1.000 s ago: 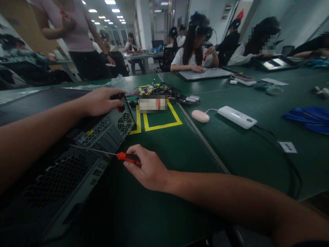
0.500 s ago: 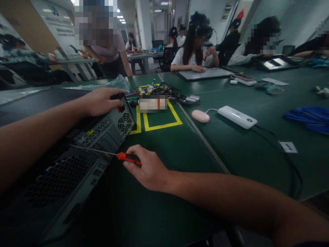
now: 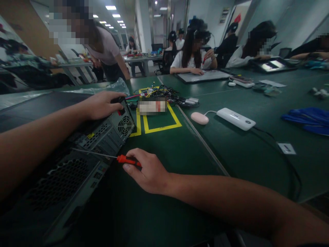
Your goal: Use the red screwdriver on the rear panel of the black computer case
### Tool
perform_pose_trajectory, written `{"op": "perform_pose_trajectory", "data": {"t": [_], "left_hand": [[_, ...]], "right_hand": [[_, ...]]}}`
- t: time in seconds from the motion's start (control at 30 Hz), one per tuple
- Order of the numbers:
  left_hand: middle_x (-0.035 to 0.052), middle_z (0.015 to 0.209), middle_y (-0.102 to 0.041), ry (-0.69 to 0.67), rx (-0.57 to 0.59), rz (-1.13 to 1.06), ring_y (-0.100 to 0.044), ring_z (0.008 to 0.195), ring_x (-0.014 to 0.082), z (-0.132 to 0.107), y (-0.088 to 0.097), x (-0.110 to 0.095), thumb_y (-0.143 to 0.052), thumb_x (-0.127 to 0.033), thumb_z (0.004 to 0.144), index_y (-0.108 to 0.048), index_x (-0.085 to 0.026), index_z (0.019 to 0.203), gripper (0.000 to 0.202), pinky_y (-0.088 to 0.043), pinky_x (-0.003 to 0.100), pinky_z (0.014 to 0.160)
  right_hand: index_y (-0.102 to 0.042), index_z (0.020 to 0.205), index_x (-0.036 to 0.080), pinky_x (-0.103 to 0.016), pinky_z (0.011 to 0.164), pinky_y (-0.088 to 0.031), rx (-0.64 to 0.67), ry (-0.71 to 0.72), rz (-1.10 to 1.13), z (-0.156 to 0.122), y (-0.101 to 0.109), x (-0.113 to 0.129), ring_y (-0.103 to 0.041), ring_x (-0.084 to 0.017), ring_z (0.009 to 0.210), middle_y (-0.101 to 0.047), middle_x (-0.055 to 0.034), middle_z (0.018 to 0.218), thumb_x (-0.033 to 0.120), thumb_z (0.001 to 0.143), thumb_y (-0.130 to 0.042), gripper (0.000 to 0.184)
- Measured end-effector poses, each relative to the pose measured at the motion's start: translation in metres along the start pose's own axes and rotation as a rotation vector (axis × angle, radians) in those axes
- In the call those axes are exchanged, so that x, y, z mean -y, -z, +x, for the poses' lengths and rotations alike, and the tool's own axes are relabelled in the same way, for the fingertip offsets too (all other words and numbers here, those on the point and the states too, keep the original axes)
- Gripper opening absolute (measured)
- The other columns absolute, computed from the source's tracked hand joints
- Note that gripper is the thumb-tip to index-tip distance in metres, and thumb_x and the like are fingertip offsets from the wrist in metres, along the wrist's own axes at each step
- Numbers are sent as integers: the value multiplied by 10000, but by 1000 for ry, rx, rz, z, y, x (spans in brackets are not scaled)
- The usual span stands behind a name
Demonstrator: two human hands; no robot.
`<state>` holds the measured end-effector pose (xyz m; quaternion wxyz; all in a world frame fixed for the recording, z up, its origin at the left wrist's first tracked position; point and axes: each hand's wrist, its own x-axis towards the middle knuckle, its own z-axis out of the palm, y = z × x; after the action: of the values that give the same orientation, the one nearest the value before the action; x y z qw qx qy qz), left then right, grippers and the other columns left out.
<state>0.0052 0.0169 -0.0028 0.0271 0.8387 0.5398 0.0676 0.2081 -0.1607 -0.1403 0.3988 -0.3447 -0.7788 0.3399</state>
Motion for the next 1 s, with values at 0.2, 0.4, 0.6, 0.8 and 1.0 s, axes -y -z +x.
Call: {"op": "perform_pose_trajectory", "data": {"t": [0.2,0.4,0.6,0.8,1.0], "left_hand": [[138,1606,-589,3,-3,27,-536,1473,334,-1,-1,0,-461,-487,888,-546,-125,1556,765,-362,504,1258],[116,1600,-599,1,-7,16,-549,1454,326,-1,-1,0,-463,-464,895,-546,-143,1555,739,-403,488,1231],[117,1526,-655,-31,-2,64,-597,1391,312,0,-1,-1,-438,-461,892,-573,-150,1529,722,-415,480,1215],[185,1557,-621,-47,13,114,-572,1430,338,0,0,-4,-400,-482,900,-549,-95,1548,770,-395,503,1226],[195,1581,-599,-46,33,154,-547,1465,345,1,1,-4,-409,-489,907,-535,-114,1563,766,-378,509,1239]], "right_hand": [[-651,1211,210,-341,849,-525,-19,14,-38,0,0,0,-656,-196,923,-703,-51,1063,368,1065,-608,219],[-657,1156,188,-343,839,-517,-8,42,-66,1,-3,-1,-641,-200,913,-680,-53,1015,356,1098,-520,224],[-603,1225,195,-364,879,-552,-21,51,14,-1,-5,1,-682,-218,963,-712,-76,1100,389,1064,-558,256],[-566,1196,218,-353,843,-565,-43,29,55,-2,-6,0,-694,-213,921,-713,-60,1067,320,987,-646,246],[-580,1155,225,-359,864,-560,-26,-9,34,-1,-5,2,-686,-210,933,-714,-55,1067,300,1010,-644,176]]}}
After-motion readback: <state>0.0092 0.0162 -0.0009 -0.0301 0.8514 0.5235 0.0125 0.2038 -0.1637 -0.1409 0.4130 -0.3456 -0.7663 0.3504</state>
